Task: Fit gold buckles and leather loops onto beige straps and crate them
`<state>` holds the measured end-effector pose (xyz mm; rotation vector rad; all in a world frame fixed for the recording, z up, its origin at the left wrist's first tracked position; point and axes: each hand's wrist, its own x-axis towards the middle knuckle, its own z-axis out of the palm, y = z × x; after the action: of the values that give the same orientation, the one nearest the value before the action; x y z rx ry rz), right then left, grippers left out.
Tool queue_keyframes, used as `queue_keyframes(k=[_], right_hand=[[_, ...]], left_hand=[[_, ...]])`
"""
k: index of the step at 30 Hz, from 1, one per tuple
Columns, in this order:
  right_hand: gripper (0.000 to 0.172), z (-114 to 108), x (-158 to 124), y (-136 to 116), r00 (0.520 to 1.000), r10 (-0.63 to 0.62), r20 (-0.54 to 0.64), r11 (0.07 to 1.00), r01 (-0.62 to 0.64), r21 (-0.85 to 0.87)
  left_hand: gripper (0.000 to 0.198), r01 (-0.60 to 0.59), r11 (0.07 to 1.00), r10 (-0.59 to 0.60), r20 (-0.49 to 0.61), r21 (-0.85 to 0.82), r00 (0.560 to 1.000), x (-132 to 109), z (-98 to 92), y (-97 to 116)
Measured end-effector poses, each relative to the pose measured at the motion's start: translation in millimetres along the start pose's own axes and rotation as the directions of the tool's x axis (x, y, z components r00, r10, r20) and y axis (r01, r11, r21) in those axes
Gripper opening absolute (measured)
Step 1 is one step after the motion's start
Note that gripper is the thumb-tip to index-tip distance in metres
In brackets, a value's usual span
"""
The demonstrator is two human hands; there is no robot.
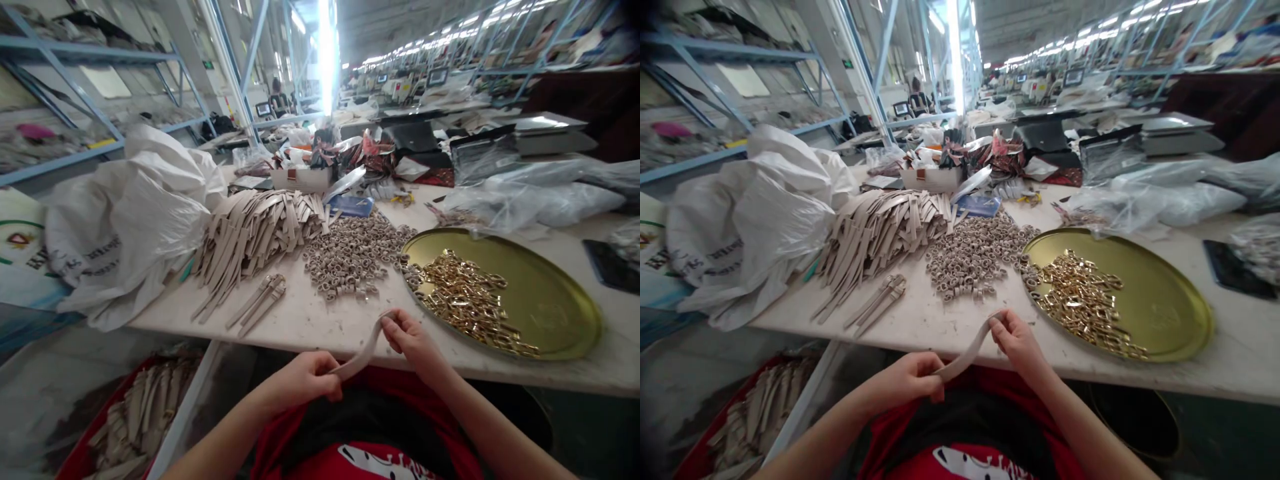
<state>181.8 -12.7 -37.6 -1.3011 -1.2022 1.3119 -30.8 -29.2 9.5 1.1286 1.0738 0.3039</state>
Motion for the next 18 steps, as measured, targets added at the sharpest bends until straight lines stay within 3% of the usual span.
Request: queue_keyframes(k=[3,6,8,9,12,15,18], right_hand=[[0.032,2,3,-2,0.989,0.001,0.146,0.986,0.024,-0.164],[0.033,-5,24,-6,0.988,-0.123,0.097,0.902,0.152,-0.403],[0.025,-13,47,-7,0.954,-0.298,0.015,0.73,0.238,-0.64],[0.022,-17,58,-6,0.938,-0.346,0.028,0.625,0.253,-0.739],[0.02,-24,88,-2,0.931,-0.341,0.129,0.409,0.27,-0.872],[0.022,-26,101,4,0.938,-0.308,0.159,0.388,0.276,-0.879],[0.03,-31,98,5,0.952,-0.286,0.105,0.522,0.247,-0.817]], left_hand=[[0.018,0.044,0.993,-0.035,0.073,-0.113,0.997,8,14.8,5],[0.019,0.062,0.943,-0.055,0.032,-0.327,0.998,18,22.2,12],[0.021,0.077,0.911,-0.073,0.025,-0.404,0.997,23,22.7,15],[0.022,0.085,0.899,-0.082,0.025,-0.43,0.996,25,21.9,15],[0.024,0.101,0.873,-0.105,0.017,-0.477,0.994,29,17.3,15],[0.025,0.12,0.863,-0.124,0.025,-0.491,0.992,35,12.2,14],[0.026,0.118,0.879,-0.117,0.032,-0.462,0.993,46,9.1,11]])
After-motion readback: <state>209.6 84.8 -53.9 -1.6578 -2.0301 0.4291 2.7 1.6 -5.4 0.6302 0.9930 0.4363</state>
